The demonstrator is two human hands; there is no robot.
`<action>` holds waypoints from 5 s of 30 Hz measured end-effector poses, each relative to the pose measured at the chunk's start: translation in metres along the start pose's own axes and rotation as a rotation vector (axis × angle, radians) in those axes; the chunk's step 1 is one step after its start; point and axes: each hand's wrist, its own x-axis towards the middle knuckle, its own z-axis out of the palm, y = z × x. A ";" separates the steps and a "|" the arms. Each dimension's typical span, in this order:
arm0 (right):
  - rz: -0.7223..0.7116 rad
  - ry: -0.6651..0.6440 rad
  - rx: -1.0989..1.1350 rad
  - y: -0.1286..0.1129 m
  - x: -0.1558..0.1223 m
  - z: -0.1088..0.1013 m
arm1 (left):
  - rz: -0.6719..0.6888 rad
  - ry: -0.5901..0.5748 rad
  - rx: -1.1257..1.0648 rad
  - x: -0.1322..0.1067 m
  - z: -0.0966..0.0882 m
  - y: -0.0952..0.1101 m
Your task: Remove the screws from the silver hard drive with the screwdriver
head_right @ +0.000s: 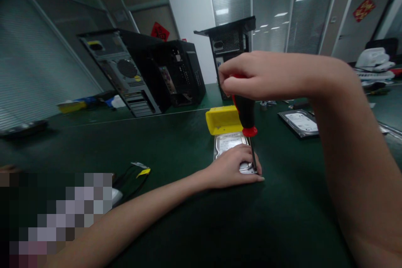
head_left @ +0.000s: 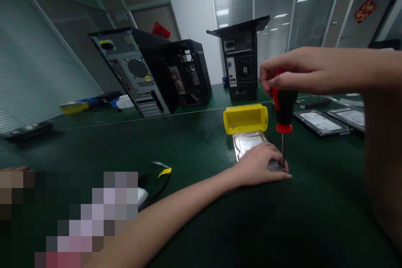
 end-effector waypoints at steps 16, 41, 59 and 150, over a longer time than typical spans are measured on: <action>0.066 -0.081 0.007 0.007 -0.004 -0.004 | -0.010 0.015 0.021 -0.001 0.000 0.001; 0.155 -0.073 0.036 -0.011 -0.013 -0.004 | -0.001 0.013 0.056 -0.001 0.000 0.000; 0.214 -0.030 -0.133 0.001 -0.011 -0.006 | 0.006 0.024 0.060 -0.001 0.001 -0.001; 0.095 -0.098 0.054 0.004 -0.005 -0.006 | -0.030 0.023 0.059 -0.002 0.000 0.002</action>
